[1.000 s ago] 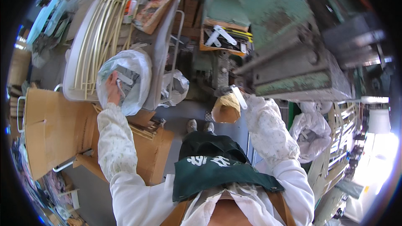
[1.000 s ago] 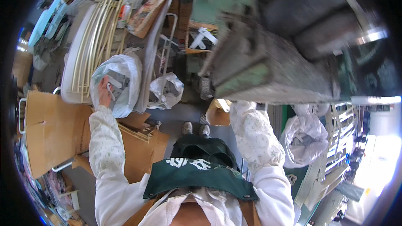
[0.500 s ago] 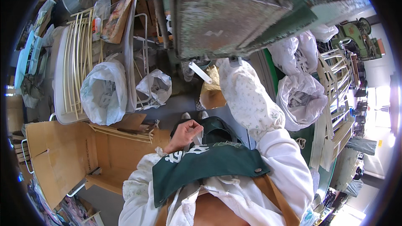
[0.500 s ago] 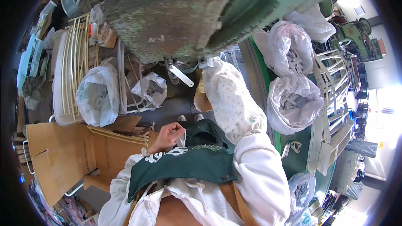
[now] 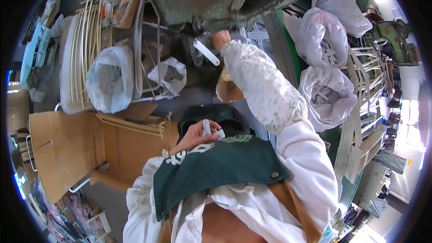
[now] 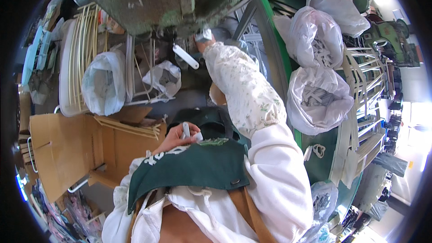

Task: The person repeatedly picks up small white plastic pieces, places them into a press machine, and removes the processed pieces. The person handles the pieces one at a time and places them into a nearby bag after processing.

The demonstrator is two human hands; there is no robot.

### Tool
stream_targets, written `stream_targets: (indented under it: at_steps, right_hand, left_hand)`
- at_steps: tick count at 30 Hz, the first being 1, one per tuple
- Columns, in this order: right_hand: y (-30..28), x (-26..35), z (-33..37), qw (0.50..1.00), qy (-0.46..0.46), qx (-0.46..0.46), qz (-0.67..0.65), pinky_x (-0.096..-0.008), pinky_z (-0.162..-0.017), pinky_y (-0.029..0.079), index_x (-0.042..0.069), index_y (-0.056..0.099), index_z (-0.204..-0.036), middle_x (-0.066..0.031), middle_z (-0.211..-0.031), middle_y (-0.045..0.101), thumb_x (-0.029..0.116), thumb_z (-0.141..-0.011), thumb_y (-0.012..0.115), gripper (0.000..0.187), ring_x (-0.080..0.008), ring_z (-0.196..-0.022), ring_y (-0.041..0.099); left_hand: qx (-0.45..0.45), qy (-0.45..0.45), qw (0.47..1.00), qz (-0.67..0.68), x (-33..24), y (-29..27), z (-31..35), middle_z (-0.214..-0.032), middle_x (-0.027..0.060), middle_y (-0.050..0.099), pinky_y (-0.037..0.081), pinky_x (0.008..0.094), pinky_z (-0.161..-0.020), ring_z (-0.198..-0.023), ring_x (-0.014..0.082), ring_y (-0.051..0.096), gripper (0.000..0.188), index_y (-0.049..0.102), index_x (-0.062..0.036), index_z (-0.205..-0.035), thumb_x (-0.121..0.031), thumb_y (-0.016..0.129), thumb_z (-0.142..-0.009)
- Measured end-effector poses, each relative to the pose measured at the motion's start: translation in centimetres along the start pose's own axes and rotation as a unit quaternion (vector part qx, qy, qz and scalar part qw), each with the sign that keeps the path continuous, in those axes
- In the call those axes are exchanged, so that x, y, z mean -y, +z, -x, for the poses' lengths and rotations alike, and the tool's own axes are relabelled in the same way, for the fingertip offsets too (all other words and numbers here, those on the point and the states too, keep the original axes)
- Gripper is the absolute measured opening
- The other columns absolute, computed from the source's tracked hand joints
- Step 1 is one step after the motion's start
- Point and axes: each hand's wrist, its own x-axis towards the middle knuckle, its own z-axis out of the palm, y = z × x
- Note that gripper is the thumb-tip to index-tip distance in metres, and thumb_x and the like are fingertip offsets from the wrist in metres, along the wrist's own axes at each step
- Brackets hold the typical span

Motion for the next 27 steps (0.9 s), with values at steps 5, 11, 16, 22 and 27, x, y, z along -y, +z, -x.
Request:
stream_targets:
  at_steps: [5, 11, 16, 22, 27]
  right_hand:
    - [-1.9, 3.4, 2.4, 0.989, -0.047, -0.124, -0.062, -0.0421, -0.076, 0.051, 0.009, 0.064, -0.098, -0.0122, -0.1, 0.064, 0.014, -0.079, 0.053, 0.022, -0.0306, -0.094, 0.061]
    - [0.4, -2.0, 0.1, 0.921, -0.061, -0.351, -0.157, -0.0462, -0.071, 0.051, 0.009, 0.066, -0.092, -0.0138, -0.092, 0.066, 0.017, -0.076, 0.057, 0.019, -0.0367, -0.084, 0.063]
    - [-2.0, -2.3, 3.5, 0.922, 0.029, -0.221, -0.317, -0.0426, -0.093, 0.039, 0.006, 0.054, -0.118, -0.0167, -0.12, 0.053, 0.027, -0.086, 0.052, 0.038, -0.0334, -0.109, 0.049]
    - [-3.5, -3.0, 5.6, 0.907, -0.058, -0.318, -0.271, -0.0444, -0.075, 0.049, 0.008, 0.062, -0.101, -0.0164, -0.102, 0.063, 0.022, -0.075, 0.063, 0.03, -0.0375, -0.093, 0.059]
    - [-7.6, 2.7, 7.7, 0.833, -0.035, -0.215, -0.508, -0.0384, -0.074, 0.049, 0.006, 0.065, -0.1, -0.0118, -0.098, 0.064, 0.019, -0.074, 0.07, 0.029, -0.0285, -0.087, 0.059]
  left_hand:
    - [-0.067, 0.006, 0.98, 0.189, 0.8, 0.4, 0.5, -0.091, 0.0108, 0.062, 0.051, 0.0298, -0.075, -0.081, 0.0163, 0.062, 0.018, 0.048, -0.0047, -0.106, -0.02, 0.051, -0.097]
    - [-0.058, -0.002, 0.94, 0.336, -1.1, -0.6, -2.5, -0.094, 0.0137, 0.06, 0.05, 0.0322, -0.069, -0.076, 0.0182, 0.058, 0.022, 0.047, -0.0026, -0.115, -0.015, 0.047, -0.097]
    - [-0.055, 0.062, 0.901, 0.425, -3.6, -2.7, -4.6, -0.097, 0.0146, 0.057, 0.045, 0.0326, -0.074, -0.079, 0.0181, 0.051, 0.029, 0.046, -0.0041, -0.12, -0.018, 0.048, -0.094]
    - [-0.081, -0.014, 0.915, 0.394, -4.5, -3.6, -5.7, -0.092, 0.0135, 0.057, 0.047, 0.033, -0.07, -0.07, 0.0181, 0.054, 0.038, 0.042, -0.0041, -0.13, -0.02, 0.044, -0.096]
    - [-0.158, -0.003, 0.933, 0.323, -2.7, -5.2, -4.3, -0.089, 0.0113, 0.058, 0.048, 0.0285, -0.067, -0.068, 0.0151, 0.055, 0.039, 0.046, -0.0041, -0.133, -0.015, 0.046, -0.095]
